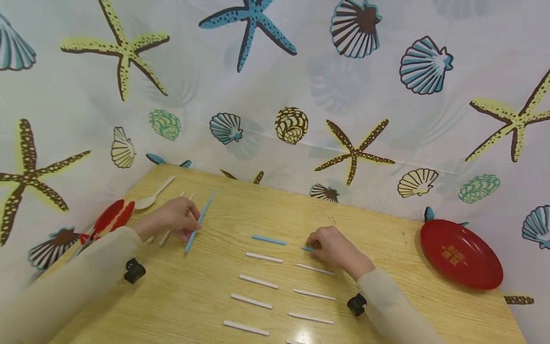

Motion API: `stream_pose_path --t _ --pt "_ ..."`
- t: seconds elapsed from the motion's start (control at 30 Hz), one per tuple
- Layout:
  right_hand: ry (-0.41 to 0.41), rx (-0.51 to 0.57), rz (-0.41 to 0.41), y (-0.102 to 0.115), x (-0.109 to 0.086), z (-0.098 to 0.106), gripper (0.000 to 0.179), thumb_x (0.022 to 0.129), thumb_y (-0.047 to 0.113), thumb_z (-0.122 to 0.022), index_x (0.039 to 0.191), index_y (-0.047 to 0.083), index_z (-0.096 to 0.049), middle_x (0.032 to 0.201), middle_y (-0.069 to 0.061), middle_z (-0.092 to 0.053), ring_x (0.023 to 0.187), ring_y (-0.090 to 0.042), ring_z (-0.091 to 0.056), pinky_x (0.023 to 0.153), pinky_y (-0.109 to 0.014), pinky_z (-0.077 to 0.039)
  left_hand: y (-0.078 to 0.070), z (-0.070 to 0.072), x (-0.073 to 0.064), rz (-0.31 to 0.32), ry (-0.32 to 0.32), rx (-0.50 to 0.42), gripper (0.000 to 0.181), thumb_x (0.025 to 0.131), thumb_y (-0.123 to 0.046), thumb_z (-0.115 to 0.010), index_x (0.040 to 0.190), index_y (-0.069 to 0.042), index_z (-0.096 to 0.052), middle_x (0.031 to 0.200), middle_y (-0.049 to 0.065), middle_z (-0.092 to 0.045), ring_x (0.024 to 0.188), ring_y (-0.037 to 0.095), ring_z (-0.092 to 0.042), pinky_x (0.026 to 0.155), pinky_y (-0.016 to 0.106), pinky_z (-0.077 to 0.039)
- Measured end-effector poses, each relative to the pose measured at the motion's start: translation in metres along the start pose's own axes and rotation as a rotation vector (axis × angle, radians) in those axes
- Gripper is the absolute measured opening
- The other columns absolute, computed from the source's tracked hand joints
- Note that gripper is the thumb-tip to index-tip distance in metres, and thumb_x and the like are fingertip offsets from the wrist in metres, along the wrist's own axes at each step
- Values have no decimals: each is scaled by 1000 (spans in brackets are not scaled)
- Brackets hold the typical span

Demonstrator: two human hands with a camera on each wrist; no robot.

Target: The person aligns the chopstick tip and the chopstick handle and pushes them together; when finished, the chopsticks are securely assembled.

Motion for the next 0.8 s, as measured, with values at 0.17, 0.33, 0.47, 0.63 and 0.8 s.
stream_pose_path --t 0.17,0.33,0.47,0.63,0.8 --pt "-18 -5 -8 -1 -1 -2 17 84 5 -79 100 4 -74 90 -2 -69 80 -13 -64 69 -27 -53 10 4 -2 12 2 38 20 90 5 -66 105 14 -56 72 18 -66 57 26 -68 59 38 -58" --pt "-34 -16 -15 -4 -2 -4 12 84 6 -79 95 8 -74 86 2 -67 75 -9 -60 67 -27 -51 19 5 1 22 -23 73 18 91 5 -66 104 13 -57 73 18 -65 57 26 -68 58 35 -58" --pt "-38 -20 -22 -4 -3 -5 8 85 4 -77 89 11 -74 82 4 -64 73 -7 -57 65 -26 -50 22 6 5 15 -57 101 19 88 8 -67 104 14 -57 75 19 -64 57 24 -67 55 33 -58" --pt "-49 -29 -17 -4 -4 -5 9 86 3 -76 87 12 -73 81 5 -62 72 -7 -56 65 -27 -49 24 6 9 -17 -93 158 18 85 9 -69 100 14 -58 75 18 -63 56 24 -68 53 33 -57" --pt "-62 -32 -5 -5 -5 -4 9 86 2 -76 88 11 -74 82 4 -63 72 -7 -57 65 -26 -49 21 6 9 -65 -128 294 19 81 10 -74 91 12 -58 79 19 -60 51 24 -66 49 29 -55"
Point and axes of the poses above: each hand's wrist, its own x-axis towards the middle knuckle, its own z-axis out of the back of the hand, y = z × x, the point moved 1 cm from there along x, towards the middle knuckle
